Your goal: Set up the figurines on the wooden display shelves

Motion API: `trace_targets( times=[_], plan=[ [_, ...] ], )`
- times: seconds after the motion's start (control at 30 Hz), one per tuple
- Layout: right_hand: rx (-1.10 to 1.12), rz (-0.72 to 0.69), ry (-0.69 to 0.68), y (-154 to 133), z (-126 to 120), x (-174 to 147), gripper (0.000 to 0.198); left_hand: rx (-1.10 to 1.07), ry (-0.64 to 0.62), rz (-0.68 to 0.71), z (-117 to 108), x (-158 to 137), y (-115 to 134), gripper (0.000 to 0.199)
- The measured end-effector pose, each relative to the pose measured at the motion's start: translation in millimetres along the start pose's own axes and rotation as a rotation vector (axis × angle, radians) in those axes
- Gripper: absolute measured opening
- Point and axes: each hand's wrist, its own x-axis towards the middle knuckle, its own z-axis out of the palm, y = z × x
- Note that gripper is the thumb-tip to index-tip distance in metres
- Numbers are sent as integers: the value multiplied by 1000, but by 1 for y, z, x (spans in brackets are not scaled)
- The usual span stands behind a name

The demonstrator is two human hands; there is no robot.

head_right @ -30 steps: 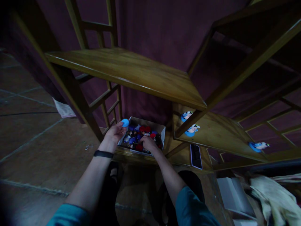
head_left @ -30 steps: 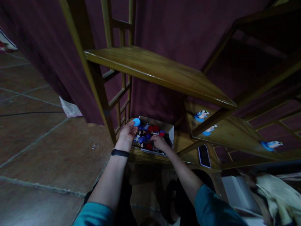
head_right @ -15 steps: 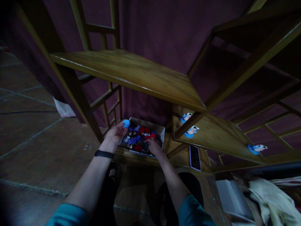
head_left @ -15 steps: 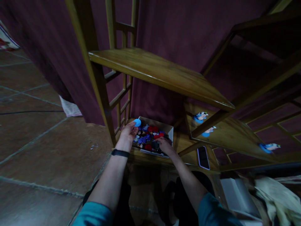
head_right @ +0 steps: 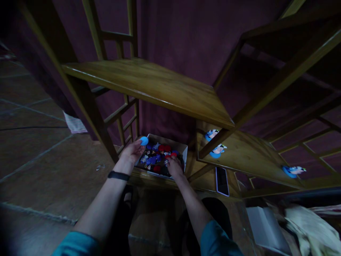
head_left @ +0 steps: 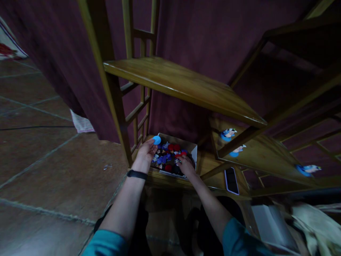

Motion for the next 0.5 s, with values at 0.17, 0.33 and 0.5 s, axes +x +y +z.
trace_targets(
  times=[0.17, 0.33, 0.5],
  plan=[
    [-129, 22, 13, -12, 2, -4, 32, 15, -24, -3, 2, -8, -1, 16],
    [-55, -25, -29, -14, -1, -11, 30, 28, -104, 35, -1, -9, -4, 17],
    [384, 75, 124, -14, -11, -1, 31, 43, -194, 41, -4, -8, -12, 19]
  ],
)
